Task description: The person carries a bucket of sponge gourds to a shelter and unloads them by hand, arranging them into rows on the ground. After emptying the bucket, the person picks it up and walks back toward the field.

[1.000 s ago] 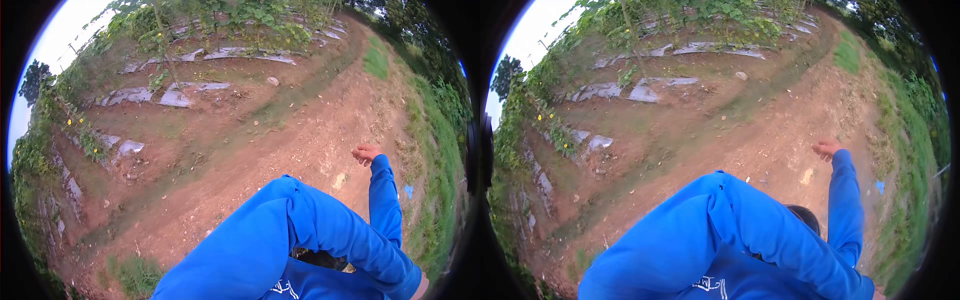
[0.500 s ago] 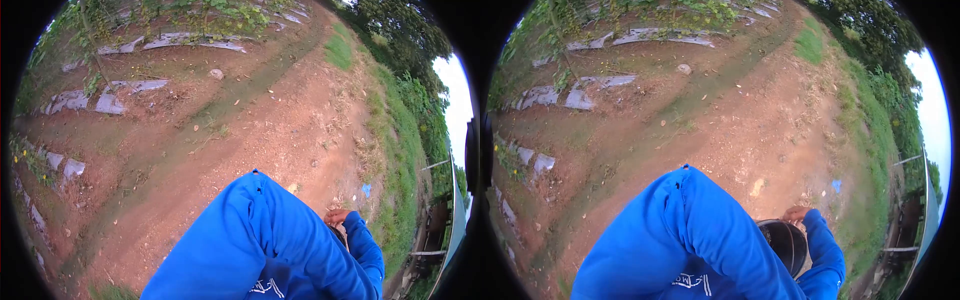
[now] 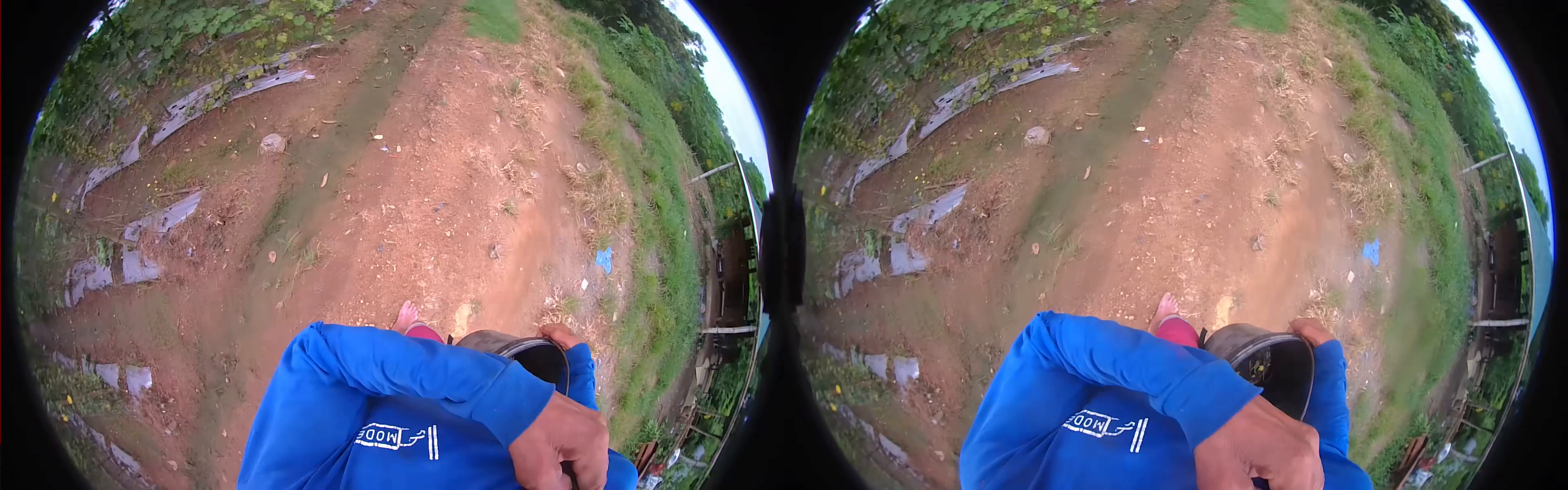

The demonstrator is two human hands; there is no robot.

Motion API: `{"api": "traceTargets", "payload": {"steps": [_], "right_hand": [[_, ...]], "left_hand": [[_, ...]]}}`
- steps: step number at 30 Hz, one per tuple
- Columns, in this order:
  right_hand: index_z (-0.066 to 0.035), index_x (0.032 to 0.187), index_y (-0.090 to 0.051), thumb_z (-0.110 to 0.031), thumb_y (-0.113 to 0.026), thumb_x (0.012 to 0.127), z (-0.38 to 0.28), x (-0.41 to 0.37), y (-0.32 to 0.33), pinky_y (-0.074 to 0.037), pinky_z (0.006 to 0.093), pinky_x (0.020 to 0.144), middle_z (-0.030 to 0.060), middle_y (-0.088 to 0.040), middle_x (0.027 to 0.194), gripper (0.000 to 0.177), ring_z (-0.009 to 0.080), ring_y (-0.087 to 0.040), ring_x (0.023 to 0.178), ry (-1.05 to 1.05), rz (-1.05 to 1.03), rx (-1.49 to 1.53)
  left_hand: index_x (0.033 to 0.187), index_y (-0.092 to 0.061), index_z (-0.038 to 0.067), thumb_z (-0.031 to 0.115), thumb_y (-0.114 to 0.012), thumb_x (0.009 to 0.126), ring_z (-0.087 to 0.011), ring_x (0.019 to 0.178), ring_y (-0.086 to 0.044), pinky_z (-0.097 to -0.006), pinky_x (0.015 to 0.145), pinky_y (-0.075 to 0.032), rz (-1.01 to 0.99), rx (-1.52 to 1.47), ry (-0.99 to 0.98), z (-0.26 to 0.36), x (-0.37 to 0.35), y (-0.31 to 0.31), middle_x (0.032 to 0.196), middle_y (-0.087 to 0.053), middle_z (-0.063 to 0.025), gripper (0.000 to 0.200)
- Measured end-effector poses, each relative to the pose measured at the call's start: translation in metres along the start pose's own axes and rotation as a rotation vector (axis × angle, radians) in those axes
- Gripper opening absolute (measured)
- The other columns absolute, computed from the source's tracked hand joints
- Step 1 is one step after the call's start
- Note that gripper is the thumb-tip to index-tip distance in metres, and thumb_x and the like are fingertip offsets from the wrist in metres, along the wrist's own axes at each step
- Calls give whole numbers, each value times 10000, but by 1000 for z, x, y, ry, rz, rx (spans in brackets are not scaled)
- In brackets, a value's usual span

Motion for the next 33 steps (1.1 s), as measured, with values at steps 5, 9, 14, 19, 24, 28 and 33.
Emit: {"api": "traceTargets", "payload": {"steps": [5, 9, 14, 19, 24, 28, 33], "right_hand": [[-13, 784, -654, -269, -596, 854, -120, 67, 52, -433, 256, 674, 54, -610, 732, 272, 134, -554, 722, 134, 105, -145], [-30, 810, -664, -294, -606, 835, -131, 166, 110, -431, 241, 726, 56, -611, 780, 272, 130, -558, 771, 20, 93, -38], [-9, 811, -653, -360, -633, 817, -230, 264, 171, -368, 259, 557, 0, -523, 615, 351, 93, -489, 616, 64, 253, -372], [-8, 789, -626, -332, -633, 806, -382, 316, 262, -352, 271, 524, -1, -505, 595, 325, 86, -465, 578, 76, 438, -282], [-30, 738, -596, -332, -643, 822, -506, 349, 327, -307, 273, 499, -29, -465, 582, 317, 68, -421, 556, 126, 552, -273], [-44, 727, -595, -348, -652, 823, -554, 438, 381, -285, 275, 490, -37, -453, 575, 324, 65, -400, 548, 235, 475, -266], [-48, 796, -645, -325, -641, 789, -641, 563, 454, -417, 323, 581, 52, -570, 635, 277, 129, -536, 617, 219, 449, -358]], "left_hand": [[825, -640, -19, 26, -519, 807, -317, 830, -621, -373, 763, -481, 370, 445, 220, 62, -62, 184, 840, -635, -153, 131], [898, -642, -23, 135, -520, 882, -156, 757, -599, -302, 701, -467, 1146, 649, 852, 69, -250, 343, 828, -621, -110, 201], [926, -668, 35, 242, -521, 909, -87, 630, -562, -244, 540, -441, 1593, 644, 1154, 51, -543, 429, 758, -634, -38, 255], [968, -648, 36, 294, -526, 921, -78, 619, -551, -218, 529, -446, 1918, 319, 1083, 90, -582, 563, 798, -629, -25, 289], [965, -648, 22, 311, -507, 936, -77, 637, -563, -217, 545, -454, 1625, 513, 1106, 140, -483, 761, 825, -649, -56, 323], [967, -641, 18, 324, -508, 940, -80, 670, -572, -226, 578, -472, 1424, 573, 1006, 176, -449, 906, 816, -643, -47, 335], [988, -618, 61, 362, -514, 929, -101, 600, -561, -250, 541, -475, 1752, 313, 894, 188, -560, 1043, 775, -619, -31, 323]]}}
Point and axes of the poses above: each hand's wrist, its own x-axis towards the middle knuckle, its own y-axis out of the back of the hand, z = x × y, the point moved 7 cm from there along x, towards the middle knuckle
